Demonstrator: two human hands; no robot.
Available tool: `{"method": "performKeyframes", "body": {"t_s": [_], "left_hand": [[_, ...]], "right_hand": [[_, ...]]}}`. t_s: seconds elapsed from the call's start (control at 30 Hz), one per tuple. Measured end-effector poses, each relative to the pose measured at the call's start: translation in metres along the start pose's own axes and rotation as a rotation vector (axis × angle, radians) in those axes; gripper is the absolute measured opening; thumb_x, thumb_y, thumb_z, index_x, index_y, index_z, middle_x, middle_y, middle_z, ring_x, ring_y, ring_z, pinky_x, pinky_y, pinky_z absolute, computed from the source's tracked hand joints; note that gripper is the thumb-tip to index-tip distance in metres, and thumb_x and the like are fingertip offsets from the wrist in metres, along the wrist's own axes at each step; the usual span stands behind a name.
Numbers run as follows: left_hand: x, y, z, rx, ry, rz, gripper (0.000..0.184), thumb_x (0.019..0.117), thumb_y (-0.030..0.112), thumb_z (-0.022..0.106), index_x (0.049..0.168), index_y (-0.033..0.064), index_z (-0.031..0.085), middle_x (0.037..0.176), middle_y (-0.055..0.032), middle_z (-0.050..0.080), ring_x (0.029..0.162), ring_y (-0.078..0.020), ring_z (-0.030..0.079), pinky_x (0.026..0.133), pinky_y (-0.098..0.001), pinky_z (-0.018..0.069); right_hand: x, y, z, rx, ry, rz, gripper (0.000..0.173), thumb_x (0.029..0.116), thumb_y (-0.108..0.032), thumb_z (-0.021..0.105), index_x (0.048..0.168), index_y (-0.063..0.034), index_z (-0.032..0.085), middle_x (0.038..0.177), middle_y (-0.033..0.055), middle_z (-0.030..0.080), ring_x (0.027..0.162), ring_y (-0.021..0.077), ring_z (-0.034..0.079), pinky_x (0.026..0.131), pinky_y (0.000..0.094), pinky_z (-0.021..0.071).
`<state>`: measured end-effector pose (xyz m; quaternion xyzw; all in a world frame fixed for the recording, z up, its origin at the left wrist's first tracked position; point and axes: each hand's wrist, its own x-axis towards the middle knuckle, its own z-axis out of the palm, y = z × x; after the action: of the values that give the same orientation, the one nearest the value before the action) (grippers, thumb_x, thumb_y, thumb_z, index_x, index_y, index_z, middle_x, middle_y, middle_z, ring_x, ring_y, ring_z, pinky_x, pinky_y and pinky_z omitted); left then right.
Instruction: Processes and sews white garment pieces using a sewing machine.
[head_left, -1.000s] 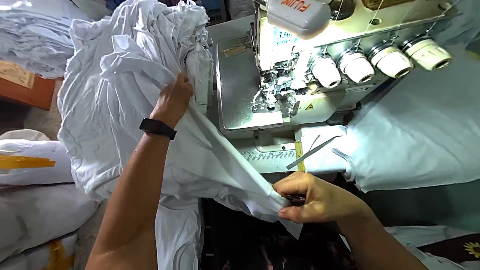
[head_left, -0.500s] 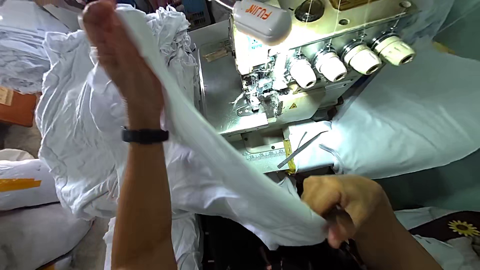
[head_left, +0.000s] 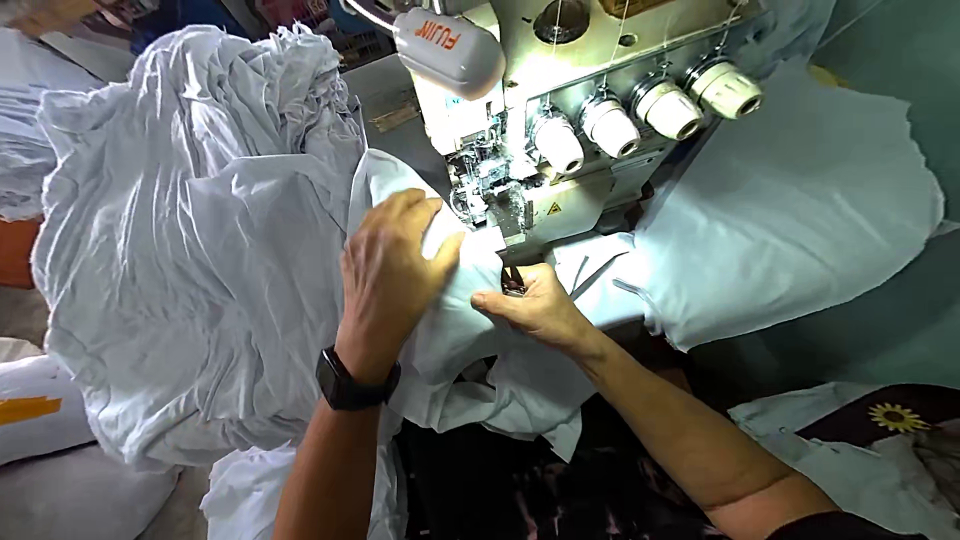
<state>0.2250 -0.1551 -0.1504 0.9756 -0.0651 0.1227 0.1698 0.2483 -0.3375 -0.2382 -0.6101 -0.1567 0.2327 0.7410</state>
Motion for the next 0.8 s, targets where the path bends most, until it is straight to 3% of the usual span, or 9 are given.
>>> {"method": "performKeyframes", "body": {"t_s": [0.1,0.17,0.23,0.33,0.43,0.53,0.63,0.7,0.8], "left_hand": [[0.004,0.007,0.007,0.063,-0.100,-0.140,0.068,0.0995,0.051,0.057,0.145,-0.0008,0.055,0.153,-0.0198,0.050,0.143,-0.0412,0.046,0.113,-0.0677,0.0331],[0.023,-0.005,0.018,0.098,-0.147,-0.215,0.093,0.0898,0.072,0.054,0.153,0.0038,0.046,0.161,-0.0169,0.041,0.151,-0.0413,0.033,0.115,-0.0751,0.0201],[0.035,-0.016,0.022,0.111,-0.163,-0.241,0.109,0.0795,0.083,0.056,0.158,0.0091,0.039,0.165,-0.0148,0.033,0.154,-0.0415,0.024,0.114,-0.0794,0.0143],[0.019,-0.022,0.018,0.009,-0.155,-0.123,0.099,0.0871,0.064,0.066,0.161,0.0098,0.029,0.167,-0.0181,0.028,0.154,-0.0436,0.023,0.115,-0.0770,0.0186],[-0.003,-0.038,0.024,-0.205,0.094,-0.015,0.068,0.0983,0.035,0.059,0.151,-0.0043,0.043,0.160,-0.0270,0.037,0.151,-0.0377,0.033,0.122,-0.0524,0.0294],[-0.043,-0.040,0.021,-0.209,0.293,-0.035,0.048,0.1001,0.021,0.060,0.127,-0.0190,0.056,0.141,-0.0394,0.050,0.139,-0.0416,0.047,0.114,-0.0443,0.0407],[-0.071,-0.027,0.019,-0.280,0.300,-0.073,0.034,0.0988,0.006,0.057,0.117,-0.0227,0.058,0.129,-0.0376,0.056,0.122,-0.0238,0.056,0.100,-0.0273,0.0471],[-0.082,-0.019,0.016,-0.369,0.293,-0.045,0.026,0.0959,-0.004,0.054,0.112,-0.0237,0.059,0.128,-0.0314,0.058,0.121,-0.0098,0.056,0.098,-0.0174,0.0475],[-0.094,-0.019,0.008,-0.434,0.273,-0.020,0.019,0.0960,-0.008,0.052,0.103,-0.0210,0.063,0.127,-0.0244,0.061,0.118,-0.0030,0.058,0.096,-0.0148,0.0490]], "right_hand": [[-0.002,-0.001,-0.001,0.044,0.087,0.003,0.029,0.0852,-0.003,0.074,0.064,-0.0130,0.057,0.050,-0.0085,0.050,0.043,-0.0026,0.041,0.043,0.0155,0.0347],[-0.003,-0.004,0.002,0.055,0.172,-0.041,0.019,0.0867,-0.003,0.073,0.071,-0.0108,0.064,0.053,-0.0077,0.052,0.043,-0.0021,0.042,0.042,0.0155,0.0358],[-0.004,-0.012,0.004,0.008,0.193,-0.119,0.011,0.0891,-0.002,0.071,0.079,-0.0074,0.068,0.061,-0.0051,0.058,0.049,-0.0013,0.048,0.046,0.0158,0.0416],[-0.017,-0.021,-0.016,-0.207,0.103,-0.295,0.014,0.0948,-0.005,0.066,0.083,0.0016,0.071,0.069,0.0024,0.065,0.059,0.0021,0.057,0.056,0.0185,0.0492],[-0.027,-0.033,-0.076,-0.558,0.231,-0.391,0.031,0.1011,-0.017,0.063,0.079,0.0037,0.069,0.064,0.0073,0.064,0.055,0.0107,0.057,0.054,0.0298,0.0480],[-0.043,-0.059,-0.158,-0.864,0.489,-0.099,0.037,0.1044,-0.029,0.058,0.097,0.0049,0.072,0.082,0.0157,0.071,0.075,0.0253,0.069,0.073,0.0468,0.0555],[-0.042,-0.076,-0.252,-0.961,0.768,0.100,0.038,0.1047,-0.028,0.058,0.115,0.0063,0.070,0.108,0.0237,0.071,0.103,0.0364,0.069,0.095,0.0569,0.0514],[-0.036,-0.081,-0.308,-0.945,0.919,0.101,0.035,0.1018,-0.020,0.061,0.122,0.0084,0.065,0.117,0.0263,0.068,0.112,0.0381,0.065,0.101,0.0547,0.0482],[-0.024,-0.081,-0.364,-0.844,0.940,0.201,0.041,0.0928,-0.011,0.072,0.126,0.0092,0.060,0.122,0.0289,0.063,0.114,0.0392,0.061,0.099,0.0548,0.0477]]}}
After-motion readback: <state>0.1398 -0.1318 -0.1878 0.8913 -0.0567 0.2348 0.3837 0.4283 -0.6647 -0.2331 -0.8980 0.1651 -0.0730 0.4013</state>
